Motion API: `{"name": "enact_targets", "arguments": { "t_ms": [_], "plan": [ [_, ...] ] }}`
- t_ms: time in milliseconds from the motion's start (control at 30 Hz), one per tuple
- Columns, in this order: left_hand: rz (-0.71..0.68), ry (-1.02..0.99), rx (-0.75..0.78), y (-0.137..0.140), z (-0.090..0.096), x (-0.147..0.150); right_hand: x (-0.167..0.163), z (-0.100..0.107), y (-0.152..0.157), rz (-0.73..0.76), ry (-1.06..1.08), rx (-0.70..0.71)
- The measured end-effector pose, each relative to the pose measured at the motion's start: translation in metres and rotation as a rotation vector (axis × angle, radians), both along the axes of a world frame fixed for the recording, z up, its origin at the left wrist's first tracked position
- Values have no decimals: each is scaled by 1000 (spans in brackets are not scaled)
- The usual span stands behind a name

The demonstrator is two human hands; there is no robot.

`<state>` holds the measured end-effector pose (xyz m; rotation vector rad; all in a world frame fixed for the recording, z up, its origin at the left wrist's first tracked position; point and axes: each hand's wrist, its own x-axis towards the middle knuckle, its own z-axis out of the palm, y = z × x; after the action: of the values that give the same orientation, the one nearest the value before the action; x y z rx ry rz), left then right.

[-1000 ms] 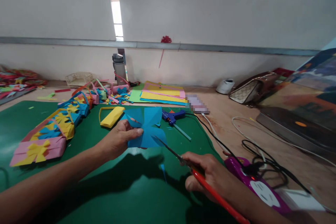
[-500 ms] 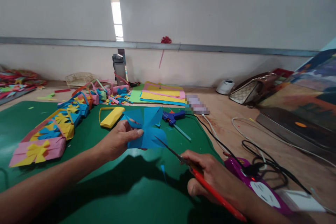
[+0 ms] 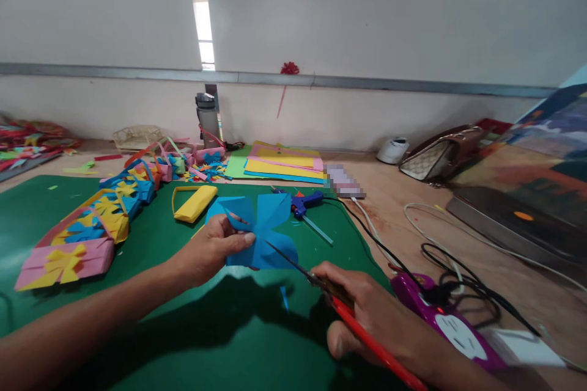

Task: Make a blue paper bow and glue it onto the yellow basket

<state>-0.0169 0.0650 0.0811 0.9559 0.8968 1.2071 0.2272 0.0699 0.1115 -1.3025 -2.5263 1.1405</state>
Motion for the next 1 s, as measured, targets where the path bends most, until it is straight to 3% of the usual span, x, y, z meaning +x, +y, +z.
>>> {"name": "enact_targets", "arguments": {
  "t_ms": [600, 1000],
  "plan": [
    [-40, -40, 5, -3, 5, 5, 1, -9, -3, -34, 94, -109],
    [-70, -11, 30, -3, 7, 4, -1, -6, -6, -30, 60, 2]
  ]
}}
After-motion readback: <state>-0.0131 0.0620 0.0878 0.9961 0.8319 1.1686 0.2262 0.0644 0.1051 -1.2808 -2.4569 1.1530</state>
